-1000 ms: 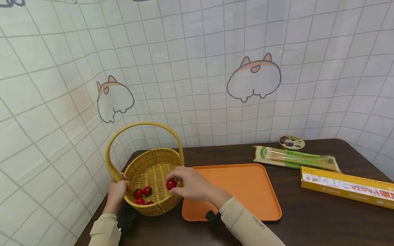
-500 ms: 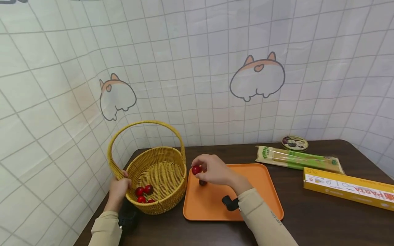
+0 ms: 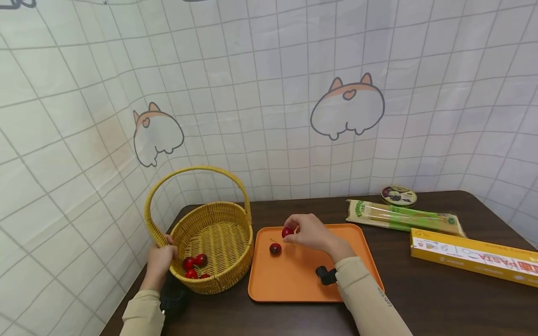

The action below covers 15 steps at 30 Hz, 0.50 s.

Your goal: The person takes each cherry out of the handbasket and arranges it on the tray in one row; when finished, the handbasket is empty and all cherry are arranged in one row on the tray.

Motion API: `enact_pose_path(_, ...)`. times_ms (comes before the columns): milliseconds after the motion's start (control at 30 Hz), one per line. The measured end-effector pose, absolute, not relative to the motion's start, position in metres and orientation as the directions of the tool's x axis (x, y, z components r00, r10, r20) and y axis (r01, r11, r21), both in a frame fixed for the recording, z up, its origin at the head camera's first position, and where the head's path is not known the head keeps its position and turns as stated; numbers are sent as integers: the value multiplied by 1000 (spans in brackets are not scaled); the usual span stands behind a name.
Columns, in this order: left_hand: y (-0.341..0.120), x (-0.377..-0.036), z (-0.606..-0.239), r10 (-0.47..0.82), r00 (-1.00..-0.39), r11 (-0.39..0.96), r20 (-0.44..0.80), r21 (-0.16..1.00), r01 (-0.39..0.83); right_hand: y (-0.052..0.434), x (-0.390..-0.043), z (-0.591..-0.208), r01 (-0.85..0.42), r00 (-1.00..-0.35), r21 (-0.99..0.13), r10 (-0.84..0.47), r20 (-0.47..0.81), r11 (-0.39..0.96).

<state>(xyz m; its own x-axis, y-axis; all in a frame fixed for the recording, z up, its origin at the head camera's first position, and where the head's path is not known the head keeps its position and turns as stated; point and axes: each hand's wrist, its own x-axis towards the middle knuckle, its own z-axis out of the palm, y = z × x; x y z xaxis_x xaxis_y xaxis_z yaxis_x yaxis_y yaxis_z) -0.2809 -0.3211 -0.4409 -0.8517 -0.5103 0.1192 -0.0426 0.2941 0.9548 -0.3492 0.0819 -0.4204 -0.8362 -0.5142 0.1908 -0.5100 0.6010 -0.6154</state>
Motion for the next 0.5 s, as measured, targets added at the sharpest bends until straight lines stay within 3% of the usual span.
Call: enact_pose_path(500, -321, -281, -441, -510, -851, 313, 127, 949, -46, 84, -356, -439, -435, -838, -672, -543, 58, 599)
